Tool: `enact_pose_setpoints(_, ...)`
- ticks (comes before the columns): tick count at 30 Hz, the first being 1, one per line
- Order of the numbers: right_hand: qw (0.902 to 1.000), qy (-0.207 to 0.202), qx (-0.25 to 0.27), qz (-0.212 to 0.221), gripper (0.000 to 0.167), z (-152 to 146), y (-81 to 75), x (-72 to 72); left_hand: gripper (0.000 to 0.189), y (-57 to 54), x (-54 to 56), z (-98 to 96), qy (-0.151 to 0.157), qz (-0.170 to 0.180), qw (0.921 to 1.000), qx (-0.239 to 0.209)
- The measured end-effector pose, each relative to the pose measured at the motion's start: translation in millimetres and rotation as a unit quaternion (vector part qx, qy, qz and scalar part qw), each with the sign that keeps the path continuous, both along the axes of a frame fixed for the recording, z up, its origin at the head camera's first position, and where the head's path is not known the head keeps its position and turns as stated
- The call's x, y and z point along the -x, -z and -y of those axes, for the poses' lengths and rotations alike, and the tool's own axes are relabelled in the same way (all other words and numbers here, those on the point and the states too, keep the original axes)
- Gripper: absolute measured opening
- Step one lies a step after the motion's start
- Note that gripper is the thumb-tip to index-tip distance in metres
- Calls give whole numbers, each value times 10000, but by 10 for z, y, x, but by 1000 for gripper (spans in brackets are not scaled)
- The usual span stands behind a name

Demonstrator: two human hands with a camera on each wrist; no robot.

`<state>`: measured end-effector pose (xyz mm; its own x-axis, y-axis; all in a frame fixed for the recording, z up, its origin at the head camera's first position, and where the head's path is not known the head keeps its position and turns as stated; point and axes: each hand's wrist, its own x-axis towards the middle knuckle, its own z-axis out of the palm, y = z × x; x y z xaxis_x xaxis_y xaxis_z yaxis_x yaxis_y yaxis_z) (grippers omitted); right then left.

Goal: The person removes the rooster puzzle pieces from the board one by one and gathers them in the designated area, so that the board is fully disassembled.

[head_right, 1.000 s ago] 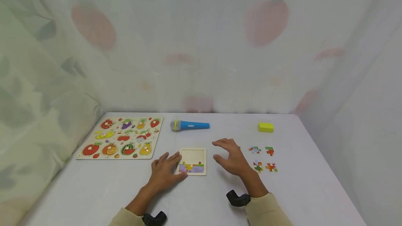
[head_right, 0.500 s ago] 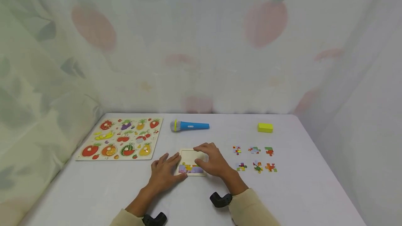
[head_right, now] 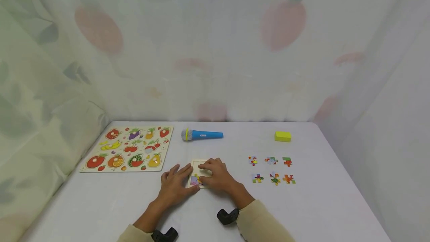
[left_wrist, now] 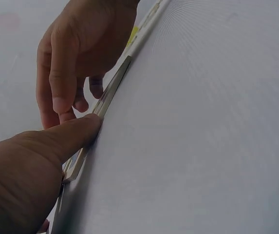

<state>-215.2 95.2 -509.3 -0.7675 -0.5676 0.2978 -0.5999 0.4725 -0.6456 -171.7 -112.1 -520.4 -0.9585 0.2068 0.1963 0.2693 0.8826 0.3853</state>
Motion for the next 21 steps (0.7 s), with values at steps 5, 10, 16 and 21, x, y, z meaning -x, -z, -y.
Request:
enact_pose_setpoints(5,9986,167,-472,-150,42,61,35,-19,76,-3,2,3,27,-30,10000,-4)
enact_pose_setpoints(10,9942,252,-921,-504,39,112,27,-45,75,3,5,2,41,-46,10000,-54)
enact_pose_setpoints(16,9911,260,-1172,-566,30,160,6,-53,75,2,7,6,12,-45,10000,48)
enact_pose_setpoints(21,9902,334,-1271,-479,28,187,-35,-75,75,-8,8,-1,-11,37,10000,69)
